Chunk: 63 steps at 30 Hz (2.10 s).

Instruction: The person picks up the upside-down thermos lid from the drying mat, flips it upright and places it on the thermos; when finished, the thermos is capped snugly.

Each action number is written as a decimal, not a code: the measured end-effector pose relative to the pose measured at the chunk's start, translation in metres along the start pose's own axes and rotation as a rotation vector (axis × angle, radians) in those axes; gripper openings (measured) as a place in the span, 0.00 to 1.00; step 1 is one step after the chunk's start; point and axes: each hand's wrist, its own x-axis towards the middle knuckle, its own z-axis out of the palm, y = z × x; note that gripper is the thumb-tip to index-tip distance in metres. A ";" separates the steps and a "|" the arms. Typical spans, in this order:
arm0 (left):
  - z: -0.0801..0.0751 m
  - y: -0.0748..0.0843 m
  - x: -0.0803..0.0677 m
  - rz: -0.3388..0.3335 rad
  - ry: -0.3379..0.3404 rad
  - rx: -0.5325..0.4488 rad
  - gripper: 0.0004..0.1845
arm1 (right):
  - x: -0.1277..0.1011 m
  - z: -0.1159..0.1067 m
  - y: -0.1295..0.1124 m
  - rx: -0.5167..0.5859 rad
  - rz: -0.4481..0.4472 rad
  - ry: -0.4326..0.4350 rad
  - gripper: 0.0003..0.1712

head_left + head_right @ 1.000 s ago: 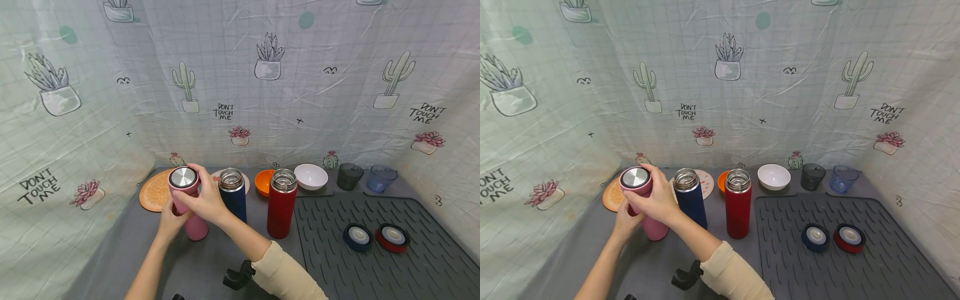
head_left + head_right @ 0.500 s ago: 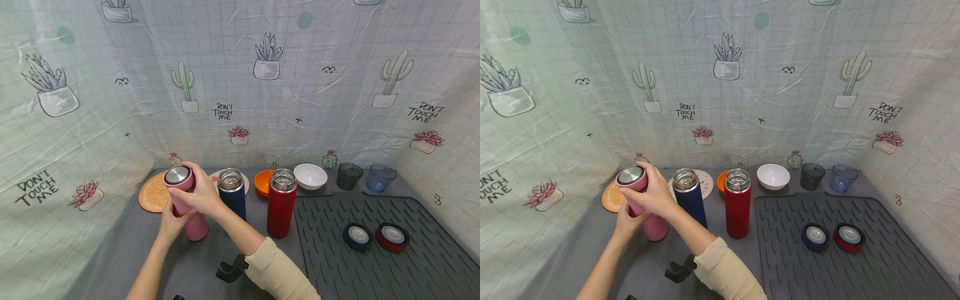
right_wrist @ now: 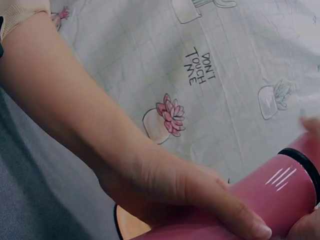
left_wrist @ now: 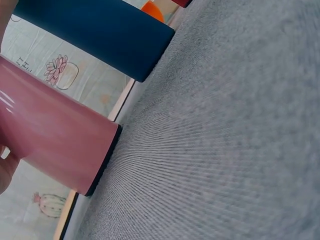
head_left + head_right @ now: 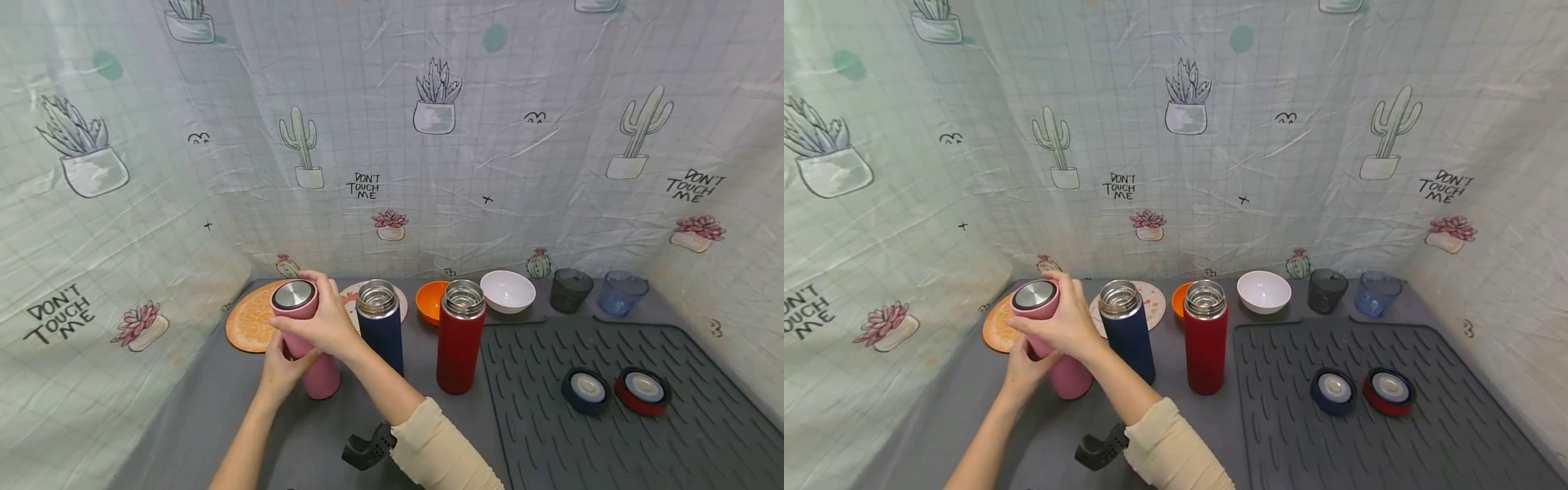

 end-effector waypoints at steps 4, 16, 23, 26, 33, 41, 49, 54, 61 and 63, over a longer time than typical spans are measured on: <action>0.001 0.002 0.001 -0.022 -0.005 0.014 0.31 | 0.000 -0.004 0.003 0.144 -0.066 -0.095 0.34; -0.003 -0.031 0.004 0.132 -0.140 -0.122 0.34 | -0.005 -0.007 -0.022 0.279 -0.032 -0.064 0.30; -0.001 -0.047 -0.005 0.221 -0.111 -0.086 0.29 | -0.012 -0.005 -0.028 0.234 -0.011 -0.011 0.29; 0.001 -0.048 -0.006 0.221 -0.102 -0.081 0.30 | -0.013 -0.005 -0.018 0.263 0.000 -0.028 0.31; 0.001 -0.046 -0.005 0.272 -0.117 -0.080 0.29 | -0.010 0.002 0.009 0.402 -0.025 -0.008 0.34; 0.001 -0.043 -0.004 0.284 -0.127 -0.082 0.27 | -0.011 -0.001 0.012 0.426 -0.024 -0.051 0.32; -0.002 -0.044 -0.001 0.294 -0.126 -0.081 0.27 | -0.006 0.005 0.012 0.376 0.012 0.067 0.35; -0.002 -0.043 -0.001 0.293 -0.127 -0.082 0.28 | -0.006 0.008 0.010 0.275 0.010 0.074 0.38; -0.003 -0.045 -0.001 0.288 -0.116 -0.084 0.26 | -0.010 0.001 -0.004 0.279 -0.018 -0.004 0.34; -0.002 -0.045 -0.001 0.294 -0.116 -0.084 0.27 | -0.011 0.000 -0.011 0.298 -0.018 0.011 0.34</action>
